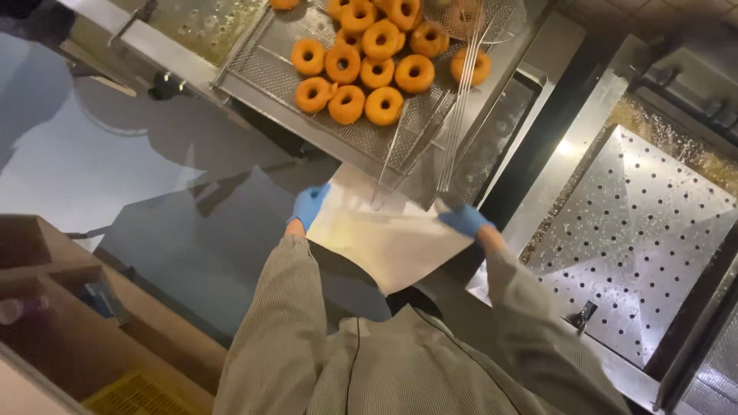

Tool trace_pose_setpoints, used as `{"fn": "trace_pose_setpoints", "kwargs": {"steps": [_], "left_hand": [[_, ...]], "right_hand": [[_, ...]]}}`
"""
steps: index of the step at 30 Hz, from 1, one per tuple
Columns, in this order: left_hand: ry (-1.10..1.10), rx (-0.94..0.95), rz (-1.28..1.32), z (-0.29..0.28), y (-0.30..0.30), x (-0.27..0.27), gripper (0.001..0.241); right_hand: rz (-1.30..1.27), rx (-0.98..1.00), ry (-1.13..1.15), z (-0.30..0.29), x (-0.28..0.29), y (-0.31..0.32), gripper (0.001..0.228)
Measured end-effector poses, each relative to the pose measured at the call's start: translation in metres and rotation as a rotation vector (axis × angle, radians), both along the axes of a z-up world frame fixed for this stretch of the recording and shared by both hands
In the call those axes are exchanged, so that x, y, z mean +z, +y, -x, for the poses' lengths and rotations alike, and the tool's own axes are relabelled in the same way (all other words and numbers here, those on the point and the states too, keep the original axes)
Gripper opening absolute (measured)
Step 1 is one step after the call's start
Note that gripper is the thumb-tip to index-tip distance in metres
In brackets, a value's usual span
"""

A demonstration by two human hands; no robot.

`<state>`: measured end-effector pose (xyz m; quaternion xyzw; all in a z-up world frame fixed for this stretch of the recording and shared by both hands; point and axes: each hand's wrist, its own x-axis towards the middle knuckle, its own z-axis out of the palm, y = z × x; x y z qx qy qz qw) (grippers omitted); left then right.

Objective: Preparing, frying, and traying donuts in a bakery kitchen.

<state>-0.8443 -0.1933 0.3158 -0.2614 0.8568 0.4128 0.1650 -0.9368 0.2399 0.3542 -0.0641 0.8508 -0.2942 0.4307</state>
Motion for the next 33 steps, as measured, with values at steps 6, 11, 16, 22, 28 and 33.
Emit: {"fn": "trace_pose_setpoints", "kwargs": {"steps": [6, 11, 16, 22, 28, 33], "left_hand": [[-0.326, -0.167, -0.145, -0.029, 0.018, -0.086, 0.085], [-0.099, -0.030, -0.523, -0.023, 0.024, -0.047, 0.042], [-0.149, 0.033, -0.278, 0.012, -0.008, -0.053, 0.061], [-0.088, 0.029, -0.318, 0.008, -0.024, -0.065, 0.035], [0.579, 0.130, 0.564, 0.004, 0.065, -0.043, 0.037], [0.908, -0.705, 0.555, -0.023, 0.151, -0.104, 0.032]], "right_hand": [[-0.031, 0.027, 0.091, 0.105, -0.066, 0.026, 0.050], [-0.067, 0.032, 0.062, 0.140, -0.027, 0.035, 0.055], [-0.135, 0.151, 0.180, 0.174, -0.067, 0.046, 0.057], [-0.019, 0.086, 0.287, 0.204, -0.136, 0.082, 0.053], [-0.302, 0.032, 0.675, 0.262, -0.170, 0.101, 0.036], [-0.475, -0.015, 0.997, 0.296, -0.147, 0.088, 0.016]]}}
